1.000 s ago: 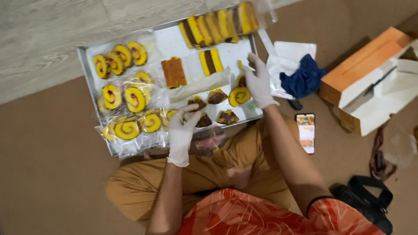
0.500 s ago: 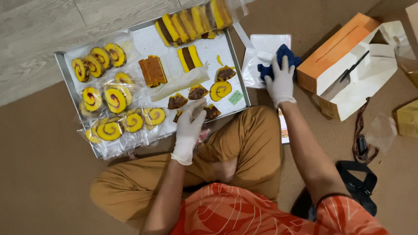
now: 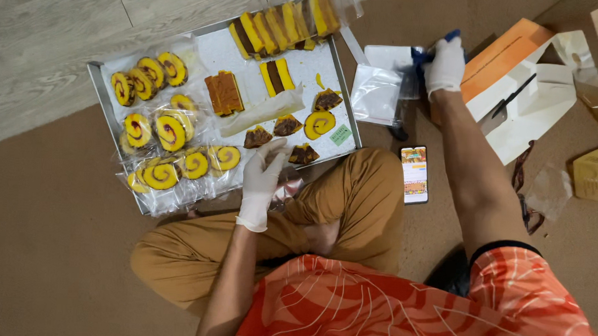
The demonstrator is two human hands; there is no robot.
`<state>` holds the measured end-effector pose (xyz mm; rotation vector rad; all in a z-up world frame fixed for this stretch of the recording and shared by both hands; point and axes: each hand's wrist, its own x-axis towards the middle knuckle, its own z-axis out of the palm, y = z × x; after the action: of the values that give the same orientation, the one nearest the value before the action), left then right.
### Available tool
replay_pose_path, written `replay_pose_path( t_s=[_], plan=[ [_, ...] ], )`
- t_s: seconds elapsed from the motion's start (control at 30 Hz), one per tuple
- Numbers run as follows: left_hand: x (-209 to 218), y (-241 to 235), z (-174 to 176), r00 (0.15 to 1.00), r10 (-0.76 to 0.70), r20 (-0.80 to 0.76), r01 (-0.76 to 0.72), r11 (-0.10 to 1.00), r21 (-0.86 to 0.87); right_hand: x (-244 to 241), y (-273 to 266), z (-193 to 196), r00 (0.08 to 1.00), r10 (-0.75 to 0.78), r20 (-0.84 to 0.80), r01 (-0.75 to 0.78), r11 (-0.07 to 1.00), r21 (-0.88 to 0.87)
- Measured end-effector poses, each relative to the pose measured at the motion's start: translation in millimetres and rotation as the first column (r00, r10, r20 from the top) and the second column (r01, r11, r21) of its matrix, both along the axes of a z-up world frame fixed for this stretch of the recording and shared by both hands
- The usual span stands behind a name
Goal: The person sits on the floor and packs sliced yellow and brown cakes into clear plastic bags. They handle each cake slice, place it into a bag, and arrange the sealed bags on a metal tray.
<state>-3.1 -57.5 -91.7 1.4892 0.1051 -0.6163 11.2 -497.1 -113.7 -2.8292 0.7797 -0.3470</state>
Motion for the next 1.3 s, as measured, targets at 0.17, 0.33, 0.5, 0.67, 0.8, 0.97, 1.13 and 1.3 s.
replay_pose_path(
  t_s=[0.17,0.33,0.5,0.67,0.8,0.97,1.13,1.3],
  plan=[
    [-3.7,2.0,10.8,0.998,-0.02,-0.056,0.03,0.983,0.181,-9.8,27.5,-19.6,0.984,0.147,-0.099,-0.167,0.953,-0.253],
    [-7.7,-2.3,-13.3,0.998,-0.034,0.044,0.025,0.98,0.2,-5.4,67.2,-35.5,0.93,0.217,-0.296,-0.216,0.976,0.038],
    [-8.3,-0.6,-16.5,0.996,-0.039,0.078,0.025,0.984,0.175,6.5,58.2,-39.6,0.843,0.083,-0.531,-0.09,0.996,0.012],
    [-12.8,4.0,-28.3,0.997,-0.054,0.058,0.04,0.977,0.209,6.2,42.1,-20.2,0.937,-0.008,-0.349,0.114,0.952,0.286],
    [-12.1,0.9,13.2,0.984,-0.125,0.13,0.094,0.971,0.221,-25.9,65.2,37.8,0.973,0.161,-0.165,-0.028,0.792,0.61],
    [-11.3,-27.6,64.8,0.98,-0.157,0.121,0.173,0.975,-0.137,-39.1,154.0,125.9,0.873,0.485,-0.048,-0.16,0.379,0.912],
    [-2.2,-17.1,16.2,0.998,0.067,0.014,-0.067,0.997,-0.027,-44.9,210.8,156.6,0.902,0.285,0.323,-0.364,0.102,0.926],
    [13.6,21.7,-7.2,0.951,0.298,-0.085,-0.304,0.951,-0.057,-63.0,237.5,121.4,0.943,-0.148,0.298,-0.29,0.074,0.954]
  ],
)
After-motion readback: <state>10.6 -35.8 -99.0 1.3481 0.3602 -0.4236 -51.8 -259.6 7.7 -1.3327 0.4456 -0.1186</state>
